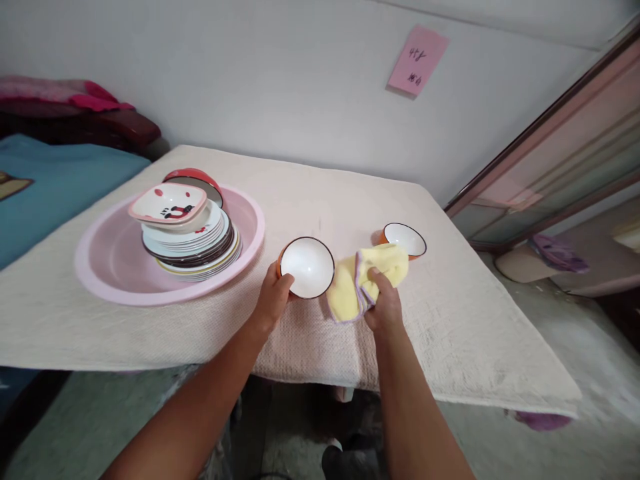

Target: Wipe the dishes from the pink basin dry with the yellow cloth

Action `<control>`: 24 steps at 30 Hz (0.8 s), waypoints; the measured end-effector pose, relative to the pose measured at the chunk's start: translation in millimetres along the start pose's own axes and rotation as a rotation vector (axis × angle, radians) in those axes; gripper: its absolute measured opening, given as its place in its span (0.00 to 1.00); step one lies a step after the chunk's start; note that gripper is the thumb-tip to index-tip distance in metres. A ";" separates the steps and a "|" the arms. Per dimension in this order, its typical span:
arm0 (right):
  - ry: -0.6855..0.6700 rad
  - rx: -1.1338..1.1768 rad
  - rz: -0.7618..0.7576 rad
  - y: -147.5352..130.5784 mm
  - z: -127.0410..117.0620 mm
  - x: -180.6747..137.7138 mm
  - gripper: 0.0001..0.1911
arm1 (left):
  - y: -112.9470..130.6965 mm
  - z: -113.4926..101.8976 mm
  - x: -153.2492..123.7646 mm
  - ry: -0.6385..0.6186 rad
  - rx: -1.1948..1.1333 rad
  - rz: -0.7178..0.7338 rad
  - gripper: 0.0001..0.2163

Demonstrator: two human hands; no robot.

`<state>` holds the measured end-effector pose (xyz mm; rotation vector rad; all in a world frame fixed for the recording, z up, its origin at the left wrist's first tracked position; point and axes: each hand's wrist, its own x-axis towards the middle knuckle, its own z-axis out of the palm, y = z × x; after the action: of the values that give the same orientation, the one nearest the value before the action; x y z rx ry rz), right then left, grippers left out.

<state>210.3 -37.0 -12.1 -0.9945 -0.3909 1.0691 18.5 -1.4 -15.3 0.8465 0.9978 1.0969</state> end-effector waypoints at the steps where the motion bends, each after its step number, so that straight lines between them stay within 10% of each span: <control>1: -0.002 -0.006 -0.034 1.3 -1.2 -0.1 0.20 | -2.0 0.0 0.7 0.007 0.030 0.012 0.19; 15: -0.026 -0.643 -0.258 43.8 11.5 -7.4 0.16 | -19.6 12.6 -11.1 -0.011 0.746 0.470 0.38; 24: -0.476 -0.702 -0.139 42.7 33.3 -19.5 0.13 | -15.1 0.9 -12.4 -0.113 0.769 0.458 0.41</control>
<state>154.7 -32.5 -26.3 -1.2914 -1.2689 1.0543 22.2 -17.3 -26.2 1.8073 1.1749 1.0191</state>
